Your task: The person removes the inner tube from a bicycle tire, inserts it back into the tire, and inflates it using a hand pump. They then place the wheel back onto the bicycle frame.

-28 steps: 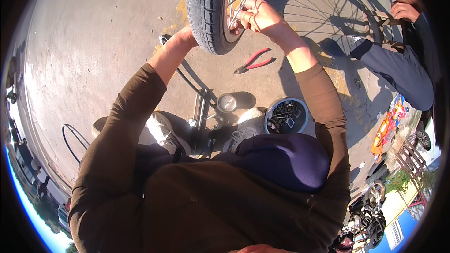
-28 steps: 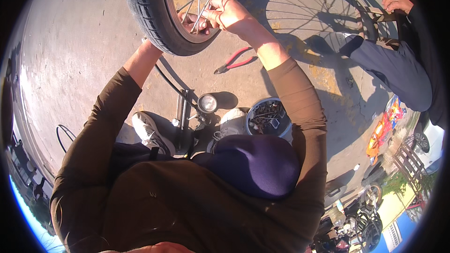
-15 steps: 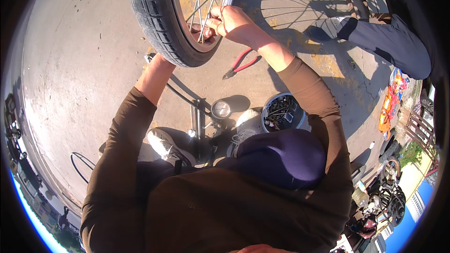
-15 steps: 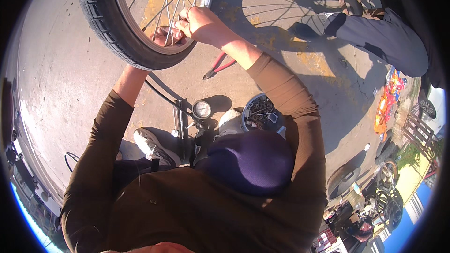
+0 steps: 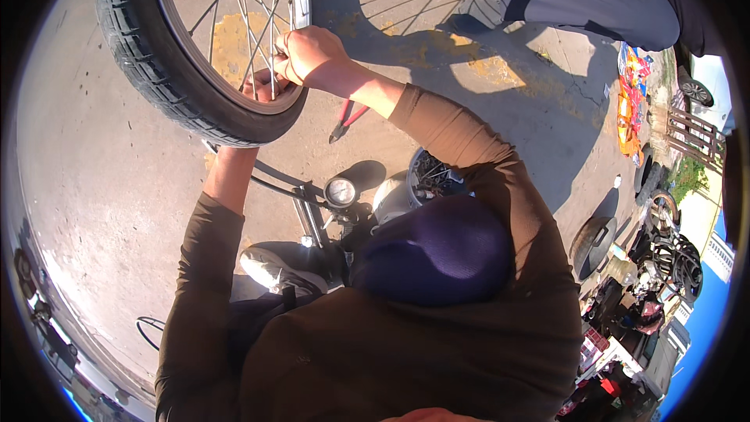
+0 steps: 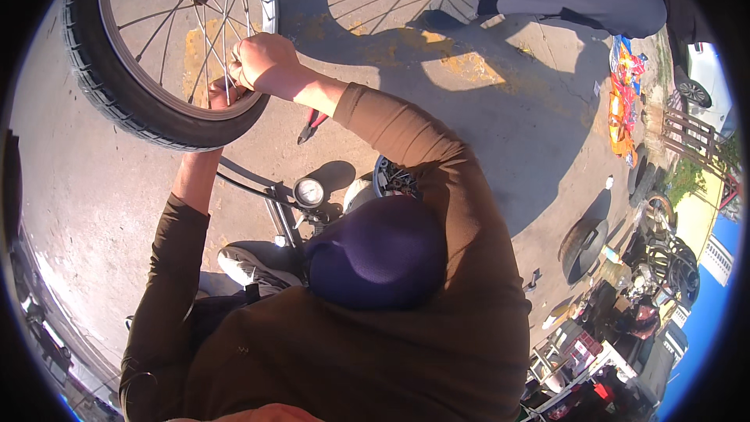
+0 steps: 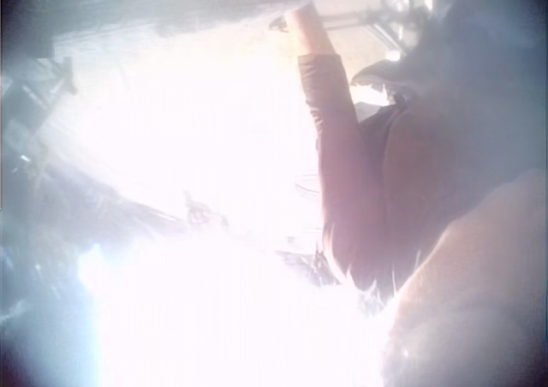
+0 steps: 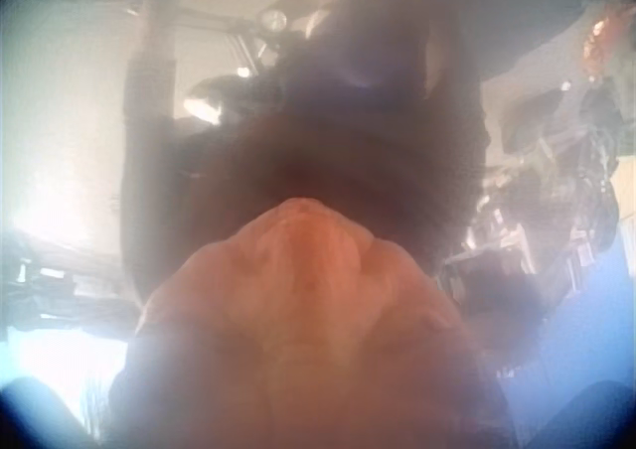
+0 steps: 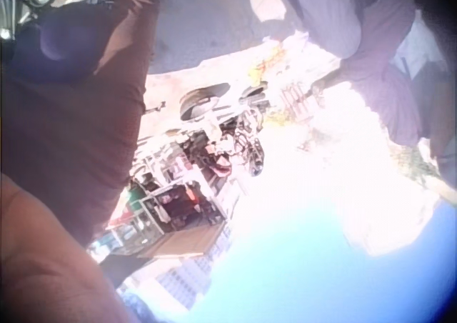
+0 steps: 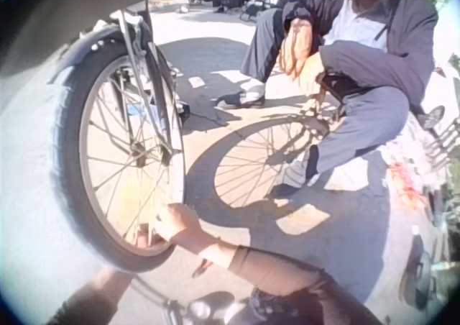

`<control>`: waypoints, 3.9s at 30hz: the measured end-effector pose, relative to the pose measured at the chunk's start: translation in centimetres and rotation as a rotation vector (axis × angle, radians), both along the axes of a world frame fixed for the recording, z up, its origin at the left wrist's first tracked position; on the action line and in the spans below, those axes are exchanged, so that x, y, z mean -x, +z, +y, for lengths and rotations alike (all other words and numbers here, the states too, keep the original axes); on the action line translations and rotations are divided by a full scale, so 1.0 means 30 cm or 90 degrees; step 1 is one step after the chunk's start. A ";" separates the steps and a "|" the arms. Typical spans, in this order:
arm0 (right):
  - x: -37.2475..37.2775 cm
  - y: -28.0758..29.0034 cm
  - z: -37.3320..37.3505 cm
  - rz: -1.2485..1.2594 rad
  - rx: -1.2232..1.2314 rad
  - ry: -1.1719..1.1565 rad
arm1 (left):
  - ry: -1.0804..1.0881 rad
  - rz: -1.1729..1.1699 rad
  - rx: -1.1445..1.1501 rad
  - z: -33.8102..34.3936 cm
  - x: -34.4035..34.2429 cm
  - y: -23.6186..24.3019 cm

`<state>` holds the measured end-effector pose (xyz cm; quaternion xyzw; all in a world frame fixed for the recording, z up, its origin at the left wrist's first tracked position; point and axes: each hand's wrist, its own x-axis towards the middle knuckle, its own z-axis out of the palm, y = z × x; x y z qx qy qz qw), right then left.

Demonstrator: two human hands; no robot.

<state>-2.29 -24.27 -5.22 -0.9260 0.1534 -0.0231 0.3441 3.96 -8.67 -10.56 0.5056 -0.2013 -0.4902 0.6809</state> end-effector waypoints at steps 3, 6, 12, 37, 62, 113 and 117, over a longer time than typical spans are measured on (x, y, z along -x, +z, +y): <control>0.007 0.030 0.002 0.012 0.032 -0.022 | 0.075 -0.165 -0.124 0.003 0.012 -0.062; 0.001 0.015 0.014 -0.016 0.072 -0.005 | 0.144 0.120 -0.008 0.029 -0.005 -0.141; -0.015 -0.019 -0.047 -0.061 -0.096 0.010 | 0.052 -0.049 -0.138 -0.021 -0.009 0.016; 0.358 -0.348 0.340 0.184 -0.089 0.516 | 0.020 -0.148 -0.005 0.019 -0.111 -0.092; 0.645 -0.161 0.319 0.120 -0.662 -0.129 | -0.025 0.163 0.028 0.216 -0.257 0.126; 0.255 -0.009 0.639 -0.139 -1.666 -0.251 | -0.078 0.196 0.027 0.112 -0.302 -0.250; 0.143 -0.003 0.515 -0.449 -1.516 -0.112 | -0.126 0.163 0.039 0.121 -0.293 -0.191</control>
